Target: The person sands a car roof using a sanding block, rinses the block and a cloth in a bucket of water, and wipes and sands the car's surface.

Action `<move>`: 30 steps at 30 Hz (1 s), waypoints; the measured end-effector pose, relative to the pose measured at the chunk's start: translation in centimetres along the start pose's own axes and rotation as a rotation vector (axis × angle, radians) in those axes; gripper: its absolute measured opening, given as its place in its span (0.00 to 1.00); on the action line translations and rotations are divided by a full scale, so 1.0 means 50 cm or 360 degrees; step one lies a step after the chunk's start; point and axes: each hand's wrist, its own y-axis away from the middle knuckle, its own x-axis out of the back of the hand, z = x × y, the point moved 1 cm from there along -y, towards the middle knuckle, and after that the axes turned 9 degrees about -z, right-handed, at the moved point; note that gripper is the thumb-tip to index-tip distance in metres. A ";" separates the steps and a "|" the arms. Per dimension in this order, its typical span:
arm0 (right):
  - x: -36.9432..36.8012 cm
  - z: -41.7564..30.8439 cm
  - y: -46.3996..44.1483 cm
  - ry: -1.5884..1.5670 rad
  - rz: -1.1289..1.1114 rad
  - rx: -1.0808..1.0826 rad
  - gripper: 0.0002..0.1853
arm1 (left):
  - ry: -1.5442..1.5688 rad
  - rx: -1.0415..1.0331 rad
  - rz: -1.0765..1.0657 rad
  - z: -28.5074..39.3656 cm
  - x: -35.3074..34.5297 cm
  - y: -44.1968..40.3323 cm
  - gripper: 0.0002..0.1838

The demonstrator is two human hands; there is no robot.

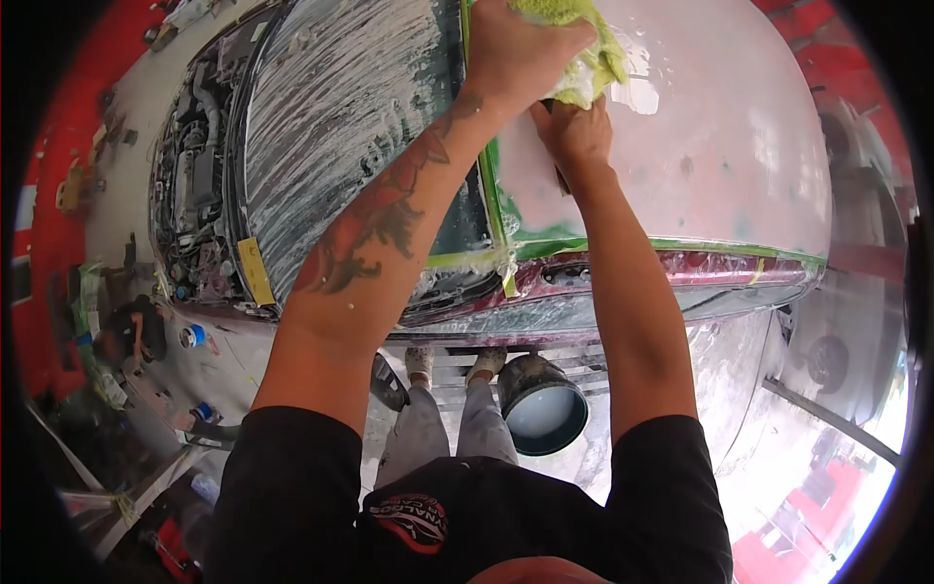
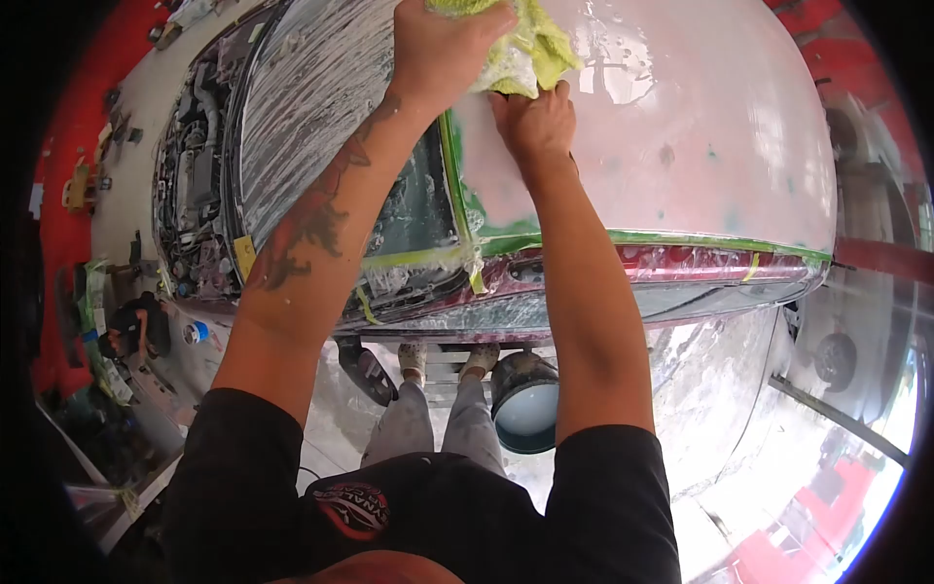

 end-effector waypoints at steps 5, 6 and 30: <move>0.038 -0.035 0.143 0.0343 -0.0057 -0.0134 0.29 | -0.0762 0.0182 0.2064 -0.039 -0.137 0.077 0.16; 0.022 -0.018 0.168 0.0363 -0.0061 -0.0159 0.30 | -0.0859 0.0253 0.2155 -0.079 -0.138 0.134 0.16; -0.096 -0.116 0.281 0.0325 0.0299 -0.0117 0.29 | -0.1757 0.0857 0.1955 -0.324 -0.269 0.379 0.28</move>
